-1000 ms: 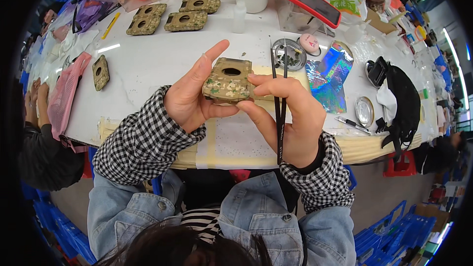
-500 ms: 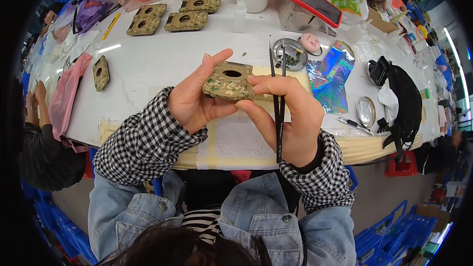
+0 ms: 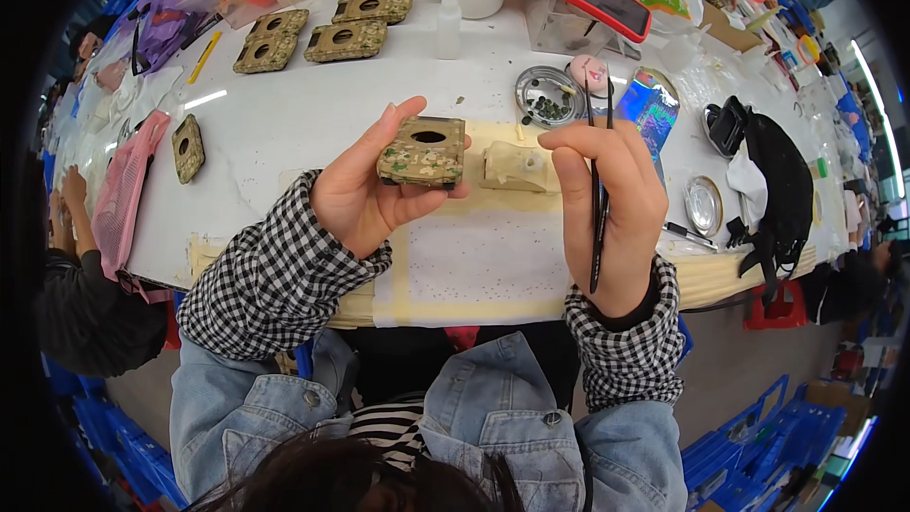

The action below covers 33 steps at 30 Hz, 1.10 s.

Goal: Painting and detailing small camouflage-patterned toy tanks using a brush and a palette at a workstation.

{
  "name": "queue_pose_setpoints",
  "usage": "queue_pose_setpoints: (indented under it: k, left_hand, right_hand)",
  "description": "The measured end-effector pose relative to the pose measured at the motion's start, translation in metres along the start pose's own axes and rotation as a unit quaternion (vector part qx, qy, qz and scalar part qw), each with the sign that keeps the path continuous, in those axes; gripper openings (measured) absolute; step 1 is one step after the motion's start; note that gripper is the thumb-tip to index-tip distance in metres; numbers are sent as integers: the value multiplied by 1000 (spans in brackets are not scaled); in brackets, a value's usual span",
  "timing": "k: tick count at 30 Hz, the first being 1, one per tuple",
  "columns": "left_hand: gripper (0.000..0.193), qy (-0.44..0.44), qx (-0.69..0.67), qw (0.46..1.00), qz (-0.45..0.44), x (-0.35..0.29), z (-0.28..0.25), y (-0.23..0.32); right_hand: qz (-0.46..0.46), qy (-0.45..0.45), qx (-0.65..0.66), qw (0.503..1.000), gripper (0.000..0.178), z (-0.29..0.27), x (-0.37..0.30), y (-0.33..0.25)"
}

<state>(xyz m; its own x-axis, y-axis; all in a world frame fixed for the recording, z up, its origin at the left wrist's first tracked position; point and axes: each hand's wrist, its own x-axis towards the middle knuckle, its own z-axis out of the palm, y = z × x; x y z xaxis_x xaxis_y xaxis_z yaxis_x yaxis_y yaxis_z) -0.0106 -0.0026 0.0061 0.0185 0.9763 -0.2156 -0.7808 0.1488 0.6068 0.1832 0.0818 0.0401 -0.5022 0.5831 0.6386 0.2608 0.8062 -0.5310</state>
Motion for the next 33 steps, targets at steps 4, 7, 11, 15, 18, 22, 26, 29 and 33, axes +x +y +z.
queue_pose_setpoints:
  k: [4,7,11,15,18,22,26,29,33]
  left_hand:
    - [42,42,0,999,11,-1,5,0]
    - [41,58,4,998,14,0,5,-1]
    - [42,49,8,999,8,1,1,-1]
    - [45,17,2,1000,-7,1,-2,0]
    - [47,15,23,999,-18,0,-1,1]
    - [50,-11,44,999,-22,-2,-1,1]
    - [52,-26,74,997,-29,-4,5,2]
    - [53,-30,79,996,-33,-4,7,2]
    - [52,-36,71,996,-31,-5,6,0]
  right_hand:
    - [-23,-34,-136,990,18,-5,2,13]
    - [-52,-37,-147,987,21,-1,0,18]
    - [-80,-55,-156,983,20,5,1,18]
    - [-92,-47,-164,981,19,7,0,22]
    - [-90,-16,-151,984,18,2,4,15]
    - [-87,39,-59,994,14,-3,5,1]
    - [-1,3,172,985,11,6,0,-8]
    - [41,-57,284,956,10,15,-1,-7]
    - [71,-69,329,939,10,22,0,-11]
